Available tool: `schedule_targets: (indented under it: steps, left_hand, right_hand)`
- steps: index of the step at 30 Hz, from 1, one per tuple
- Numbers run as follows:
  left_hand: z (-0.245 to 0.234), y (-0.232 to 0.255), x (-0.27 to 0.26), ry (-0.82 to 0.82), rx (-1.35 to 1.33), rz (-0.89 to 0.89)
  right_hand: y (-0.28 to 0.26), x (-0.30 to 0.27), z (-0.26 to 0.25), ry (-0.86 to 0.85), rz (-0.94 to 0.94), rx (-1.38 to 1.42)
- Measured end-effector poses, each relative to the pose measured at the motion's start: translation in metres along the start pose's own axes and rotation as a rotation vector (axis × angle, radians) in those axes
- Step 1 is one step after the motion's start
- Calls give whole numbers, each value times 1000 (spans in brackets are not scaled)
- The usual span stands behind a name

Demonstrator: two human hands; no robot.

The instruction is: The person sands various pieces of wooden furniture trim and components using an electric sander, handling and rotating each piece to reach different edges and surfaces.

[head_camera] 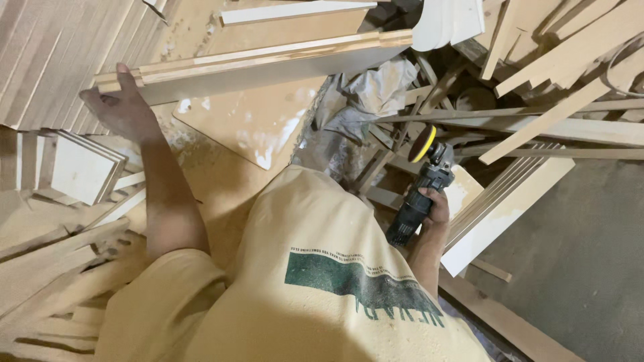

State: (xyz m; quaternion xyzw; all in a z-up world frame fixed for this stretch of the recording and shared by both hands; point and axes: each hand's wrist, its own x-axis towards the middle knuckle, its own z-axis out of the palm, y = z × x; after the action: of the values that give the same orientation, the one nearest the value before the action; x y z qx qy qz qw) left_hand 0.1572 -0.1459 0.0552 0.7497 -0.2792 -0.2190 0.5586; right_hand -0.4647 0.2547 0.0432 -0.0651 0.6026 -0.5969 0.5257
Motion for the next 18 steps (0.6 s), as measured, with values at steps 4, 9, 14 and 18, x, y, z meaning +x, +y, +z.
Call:
schedule_targets:
  steps: [4,9,14,18]
  left_hand:
    - [12,-1,-2,18,-56,22]
    - [11,-13,2,286,32,350]
    - [23,-7,-9,55,-121,24]
    - [-1,59,-32,-34,-78,-137]
  right_hand:
    - [-5,-9,3,-24,-7,26]
    - [-1,8,-5,-70,17,65]
    - [-19,2,11,-207,38,72]
    - [-23,3,13,50,122,-19]
